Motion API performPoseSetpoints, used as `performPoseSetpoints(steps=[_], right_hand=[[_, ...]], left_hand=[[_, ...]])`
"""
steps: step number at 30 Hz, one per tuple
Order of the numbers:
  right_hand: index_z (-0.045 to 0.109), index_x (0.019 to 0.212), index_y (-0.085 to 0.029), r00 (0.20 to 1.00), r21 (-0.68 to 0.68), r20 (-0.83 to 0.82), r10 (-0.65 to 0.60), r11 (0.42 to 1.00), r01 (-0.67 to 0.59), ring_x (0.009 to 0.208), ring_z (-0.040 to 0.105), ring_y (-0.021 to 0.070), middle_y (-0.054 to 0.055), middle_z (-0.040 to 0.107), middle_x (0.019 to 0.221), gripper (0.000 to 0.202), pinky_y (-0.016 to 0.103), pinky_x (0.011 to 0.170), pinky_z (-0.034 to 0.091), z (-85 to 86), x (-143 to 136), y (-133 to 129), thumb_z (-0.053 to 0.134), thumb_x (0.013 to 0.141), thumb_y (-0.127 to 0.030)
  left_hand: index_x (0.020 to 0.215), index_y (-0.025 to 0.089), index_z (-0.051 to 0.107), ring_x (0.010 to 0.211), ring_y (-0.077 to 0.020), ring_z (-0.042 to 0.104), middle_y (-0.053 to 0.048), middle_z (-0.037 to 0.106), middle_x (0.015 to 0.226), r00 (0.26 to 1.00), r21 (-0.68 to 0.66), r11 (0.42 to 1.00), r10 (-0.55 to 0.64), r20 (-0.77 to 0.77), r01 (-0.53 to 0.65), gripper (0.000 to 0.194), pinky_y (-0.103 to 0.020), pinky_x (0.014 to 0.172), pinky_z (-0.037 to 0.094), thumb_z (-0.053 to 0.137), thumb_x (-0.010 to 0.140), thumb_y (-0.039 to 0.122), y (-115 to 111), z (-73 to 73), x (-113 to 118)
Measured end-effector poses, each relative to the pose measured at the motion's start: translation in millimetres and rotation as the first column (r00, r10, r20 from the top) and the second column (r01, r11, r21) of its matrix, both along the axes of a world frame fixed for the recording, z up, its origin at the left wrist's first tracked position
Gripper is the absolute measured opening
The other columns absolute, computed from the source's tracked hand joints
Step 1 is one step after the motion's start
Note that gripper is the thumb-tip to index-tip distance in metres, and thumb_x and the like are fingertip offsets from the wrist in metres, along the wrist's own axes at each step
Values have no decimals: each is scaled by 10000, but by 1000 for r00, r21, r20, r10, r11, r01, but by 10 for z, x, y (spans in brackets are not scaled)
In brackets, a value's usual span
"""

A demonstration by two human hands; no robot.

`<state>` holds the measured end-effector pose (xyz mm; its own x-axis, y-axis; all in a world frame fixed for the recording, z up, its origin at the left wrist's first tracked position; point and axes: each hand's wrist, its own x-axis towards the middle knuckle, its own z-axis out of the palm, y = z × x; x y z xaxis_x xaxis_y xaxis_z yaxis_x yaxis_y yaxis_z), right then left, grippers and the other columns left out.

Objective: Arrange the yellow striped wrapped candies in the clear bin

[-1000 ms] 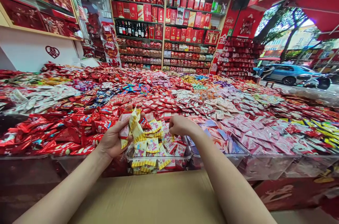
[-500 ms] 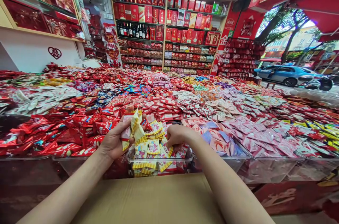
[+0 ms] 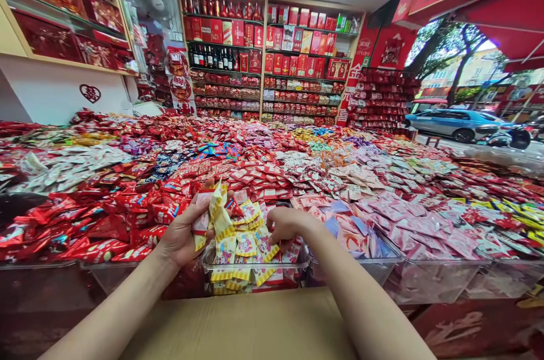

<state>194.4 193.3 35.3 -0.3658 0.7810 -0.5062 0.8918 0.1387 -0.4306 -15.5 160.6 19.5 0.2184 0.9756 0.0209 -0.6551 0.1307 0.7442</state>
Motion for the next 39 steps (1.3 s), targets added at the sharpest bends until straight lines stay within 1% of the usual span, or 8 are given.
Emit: performPoseSetpoints(steps=[6, 11, 13, 15, 19, 26, 32, 39], right_hand=[[624, 653, -121, 982, 106, 154, 111, 986, -128, 472, 532, 110, 30, 612, 524, 189, 198, 445, 371, -17, -123, -41, 521, 714, -267], [632, 651, -122, 976, 320, 218, 11, 944, -82, 639, 594, 192, 97, 659, 677, 144, 248, 528, 390, 12, -156, -52, 599, 657, -262], [616, 725, -125, 993, 421, 116, -24, 907, -27, 682, 598, 191, 103, 655, 748, 190, 249, 550, 397, 24, -166, -42, 532, 731, -296], [567, 781, -144, 981, 405, -192, -5, 910, 84, 641, 589, 150, 80, 641, 760, 302, 230, 528, 409, 46, -198, -53, 386, 830, -380], [475, 787, -180, 680, 181, -733, 20, 969, 166, 537, 534, 92, 0, 556, 655, 354, 186, 445, 415, 85, -299, -131, 396, 801, -525], [485, 721, -160, 626, 141, -779, -48, 958, 249, 512, 485, 67, -15, 529, 637, 235, 171, 431, 420, 53, -302, -117, 607, 689, -358], [516, 735, -163, 600, 88, -789, -134, 941, 326, 514, 486, 76, -12, 546, 643, 95, 190, 451, 430, 77, -255, -59, 548, 665, -217], [562, 765, -154, 520, 263, -854, 19, 878, 400, 616, 528, 99, 4, 595, 721, 140, 216, 567, 427, 122, -188, 3, 490, 648, -179]], left_hand=[[1046, 148, 556, 564, -137, 645, -51, 695, 774, 999, -26, 999, 31, -29, -32, 315, -152, 319, 464, 583, 733, 137, 17, 0, 7], [1124, 215, 513, 589, -153, 655, -43, 689, 841, 996, 23, 999, 51, -75, -49, 454, -173, 340, 485, 633, 691, 146, 4, 13, 33], [1161, 271, 477, 626, -164, 661, -34, 679, 895, 987, 64, 994, 92, -129, -84, 528, -191, 361, 500, 650, 677, 151, -11, 16, 59], [1190, 320, 437, 642, -168, 660, -28, 665, 944, 970, 100, 987, 140, -197, -123, 597, -204, 370, 507, 664, 663, 156, -27, 17, 90], [1207, 333, 413, 608, -155, 640, -28, 657, 925, 940, 151, 979, 175, -291, -135, 630, -210, 379, 501, 674, 655, 180, -42, 11, 141], [1216, 291, 421, 697, -167, 642, -46, 659, 919, 923, 194, 971, 201, -328, -142, 712, -250, 561, 535, 724, 583, 174, -29, -30, 182], [1258, 339, 363, 676, -201, 643, -63, 645, 957, 883, 223, 966, 213, -417, -128, 832, -230, 424, 510, 748, 536, 187, -30, -34, 217], [1232, 349, 368, 628, -185, 652, -47, 641, 964, 894, 168, 962, 262, -362, -214, 782, -225, 383, 500, 731, 564, 168, -22, 4, 169]])
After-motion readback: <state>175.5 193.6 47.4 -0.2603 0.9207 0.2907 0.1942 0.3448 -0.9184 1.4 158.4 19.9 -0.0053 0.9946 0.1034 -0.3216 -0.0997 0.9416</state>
